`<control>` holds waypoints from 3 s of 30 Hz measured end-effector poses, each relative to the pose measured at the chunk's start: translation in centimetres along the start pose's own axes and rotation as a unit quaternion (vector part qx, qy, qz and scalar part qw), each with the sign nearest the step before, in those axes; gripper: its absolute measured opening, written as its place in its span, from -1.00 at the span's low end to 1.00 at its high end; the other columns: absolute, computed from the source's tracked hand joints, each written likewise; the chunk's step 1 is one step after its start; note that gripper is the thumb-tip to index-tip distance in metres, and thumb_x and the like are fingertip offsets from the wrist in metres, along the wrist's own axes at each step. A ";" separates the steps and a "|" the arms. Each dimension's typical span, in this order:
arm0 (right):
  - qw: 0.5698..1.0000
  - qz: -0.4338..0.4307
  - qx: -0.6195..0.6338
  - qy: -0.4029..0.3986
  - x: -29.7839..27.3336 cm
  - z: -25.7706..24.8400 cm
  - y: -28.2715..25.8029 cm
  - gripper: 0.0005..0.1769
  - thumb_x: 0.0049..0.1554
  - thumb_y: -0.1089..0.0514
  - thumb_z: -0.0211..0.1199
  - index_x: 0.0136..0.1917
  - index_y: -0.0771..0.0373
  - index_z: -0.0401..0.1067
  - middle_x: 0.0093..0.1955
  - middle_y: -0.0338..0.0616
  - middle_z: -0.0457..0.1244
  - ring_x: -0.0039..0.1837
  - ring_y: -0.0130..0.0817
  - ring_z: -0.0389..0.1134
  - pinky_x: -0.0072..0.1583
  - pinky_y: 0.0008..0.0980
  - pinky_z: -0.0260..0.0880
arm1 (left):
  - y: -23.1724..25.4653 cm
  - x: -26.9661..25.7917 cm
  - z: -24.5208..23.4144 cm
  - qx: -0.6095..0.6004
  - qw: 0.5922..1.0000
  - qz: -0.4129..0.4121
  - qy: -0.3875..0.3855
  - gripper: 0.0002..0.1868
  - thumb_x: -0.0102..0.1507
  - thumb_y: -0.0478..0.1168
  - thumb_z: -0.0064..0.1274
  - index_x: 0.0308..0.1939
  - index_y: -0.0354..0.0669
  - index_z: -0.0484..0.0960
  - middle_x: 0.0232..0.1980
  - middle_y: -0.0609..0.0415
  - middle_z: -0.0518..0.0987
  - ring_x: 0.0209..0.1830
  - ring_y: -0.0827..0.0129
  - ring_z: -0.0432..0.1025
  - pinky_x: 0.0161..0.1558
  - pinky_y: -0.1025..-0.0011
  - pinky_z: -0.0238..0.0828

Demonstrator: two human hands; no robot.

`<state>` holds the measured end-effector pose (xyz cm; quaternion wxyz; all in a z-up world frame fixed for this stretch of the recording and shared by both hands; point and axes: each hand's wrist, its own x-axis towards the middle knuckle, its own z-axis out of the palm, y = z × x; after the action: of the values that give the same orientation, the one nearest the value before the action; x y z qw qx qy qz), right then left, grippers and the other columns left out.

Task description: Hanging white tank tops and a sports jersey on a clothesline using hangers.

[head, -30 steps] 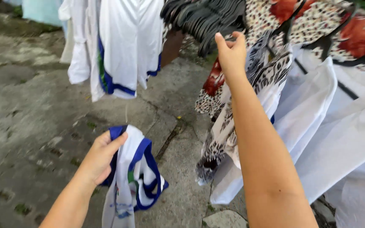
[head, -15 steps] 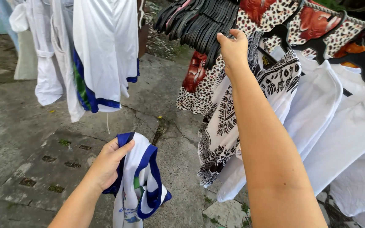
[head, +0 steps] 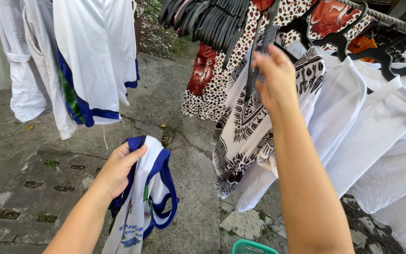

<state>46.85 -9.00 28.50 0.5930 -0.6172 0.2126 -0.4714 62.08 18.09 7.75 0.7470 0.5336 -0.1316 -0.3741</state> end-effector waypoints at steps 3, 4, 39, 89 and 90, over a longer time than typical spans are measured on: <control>0.995 -0.066 0.056 -0.052 -4.4 -3.9 5.7 -0.14 0.08 0.36 0.39 0.54 0.47 0.06 0.25 0.13 0.19 0.19 -0.14 0.33 0.12 0.07 0.63 | -0.3 0.2 0.6 -0.009 0.997 0.079 -0.009 -0.79 0.30 -0.27 0.17 0.00 -0.21 0.70 -0.12 0.07 0.68 -0.10 0.35 0.54 0.01 0.29 0.50; 0.995 -0.080 0.022 -0.049 -6.8 -4.9 6.9 -0.21 0.05 0.45 0.21 0.53 0.52 0.07 0.14 0.07 0.19 0.12 -0.19 0.32 0.13 -0.07 0.57 | -0.4 0.6 0.8 0.002 0.996 0.082 -0.021 -0.78 0.29 -0.27 0.17 0.02 -0.17 0.70 -0.07 0.09 0.69 -0.04 0.35 0.55 0.05 0.29 0.49; 0.927 -0.056 -0.369 -0.019 -30.8 -20.0 22.7 -0.73 0.18 0.12 0.23 0.11 0.20 0.57 -0.10 -0.23 0.41 -0.07 -0.42 0.40 -0.01 -0.40 0.37 | -2.6 7.4 12.9 0.149 0.965 -0.035 -0.211 -0.58 0.17 -0.49 0.13 0.07 -0.08 0.50 -0.02 -0.03 0.64 -0.15 0.25 0.57 -0.10 0.24 0.64; 0.867 -0.130 -0.438 0.198 -30.7 -20.9 28.9 -0.71 0.04 0.46 0.31 -0.01 0.21 0.63 0.18 0.07 0.32 0.26 0.19 0.36 0.25 0.09 0.39 | -6.4 -1.9 20.9 0.452 0.536 0.674 -0.232 -0.69 0.40 0.17 0.05 -0.20 0.10 0.52 -0.49 0.21 0.37 -0.43 0.28 0.45 -0.30 0.35 0.36; 0.864 -0.130 -0.441 0.206 -31.3 -22.4 29.2 -0.71 0.04 0.46 0.31 -0.01 0.21 0.63 0.18 0.07 0.32 0.26 0.19 0.36 0.25 0.09 0.39 | -6.4 -2.5 21.4 0.446 0.536 0.676 -0.239 -0.69 0.40 0.17 0.05 -0.20 0.10 0.52 -0.49 0.21 0.37 -0.43 0.28 0.45 -0.30 0.35 0.36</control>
<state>22.32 -1.21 -12.39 0.1349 -0.7252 0.4340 -0.5173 44.93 3.95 11.01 0.3837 0.4410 -0.7763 0.2358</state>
